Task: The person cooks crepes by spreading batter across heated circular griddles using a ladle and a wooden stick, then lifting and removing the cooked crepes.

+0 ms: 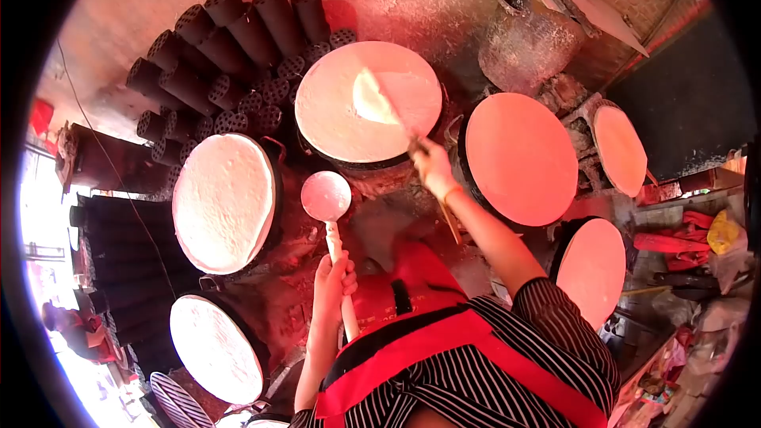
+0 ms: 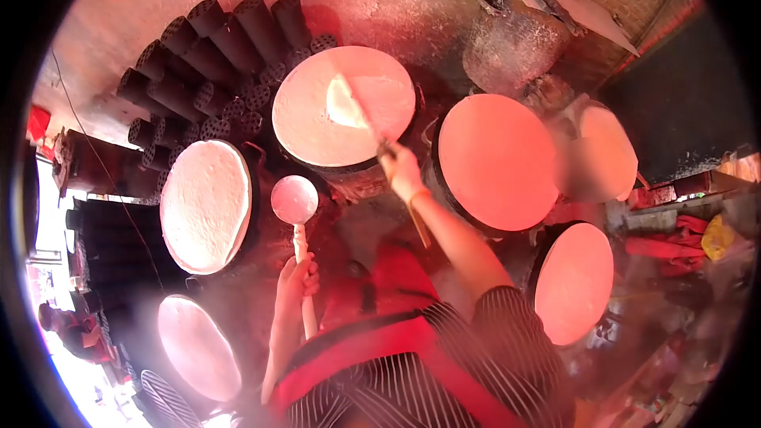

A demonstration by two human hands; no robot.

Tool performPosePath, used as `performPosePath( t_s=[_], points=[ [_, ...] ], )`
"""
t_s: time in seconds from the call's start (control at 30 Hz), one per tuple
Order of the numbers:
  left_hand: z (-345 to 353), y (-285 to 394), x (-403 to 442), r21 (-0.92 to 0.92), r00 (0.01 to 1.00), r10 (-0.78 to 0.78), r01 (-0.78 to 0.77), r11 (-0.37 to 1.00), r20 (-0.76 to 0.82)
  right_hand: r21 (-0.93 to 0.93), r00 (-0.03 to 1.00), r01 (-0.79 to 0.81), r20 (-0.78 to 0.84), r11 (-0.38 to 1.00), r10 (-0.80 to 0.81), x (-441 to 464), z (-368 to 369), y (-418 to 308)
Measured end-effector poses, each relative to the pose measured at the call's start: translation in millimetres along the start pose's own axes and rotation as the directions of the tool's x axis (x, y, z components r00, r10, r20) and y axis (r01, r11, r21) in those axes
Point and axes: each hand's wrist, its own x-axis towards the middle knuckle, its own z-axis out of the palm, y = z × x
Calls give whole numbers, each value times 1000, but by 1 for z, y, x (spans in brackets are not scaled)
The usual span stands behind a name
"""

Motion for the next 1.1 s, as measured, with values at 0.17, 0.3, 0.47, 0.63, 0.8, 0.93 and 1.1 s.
performPosePath(
  t_s=[0.17,0.3,0.47,0.63,0.8,0.93,1.1],
  points=[
    [9,2,6,34,999,-17,16,999,28,-102,965,-241,84,965,250,16,-32,-66],
    [6,20,41,179,998,58,-63,982,32,59,918,-272,316,960,241,-62,-48,-64],
    [18,53,122,394,975,218,-216,894,38,10,999,29,-21,1000,-29,-106,-57,19],
    [73,35,176,399,968,209,-139,906,-138,417,841,-538,200,733,503,-127,0,-40],
    [67,67,154,-140,994,-30,45,989,103,398,729,-684,417,612,543,-112,-16,-62],
    [65,95,61,-291,948,-44,140,947,315,355,851,-520,143,777,505,-42,-70,-91],
    [57,94,52,-278,980,-163,188,942,110,-566,965,102,255,818,56,-96,-71,-65]
  ],
)
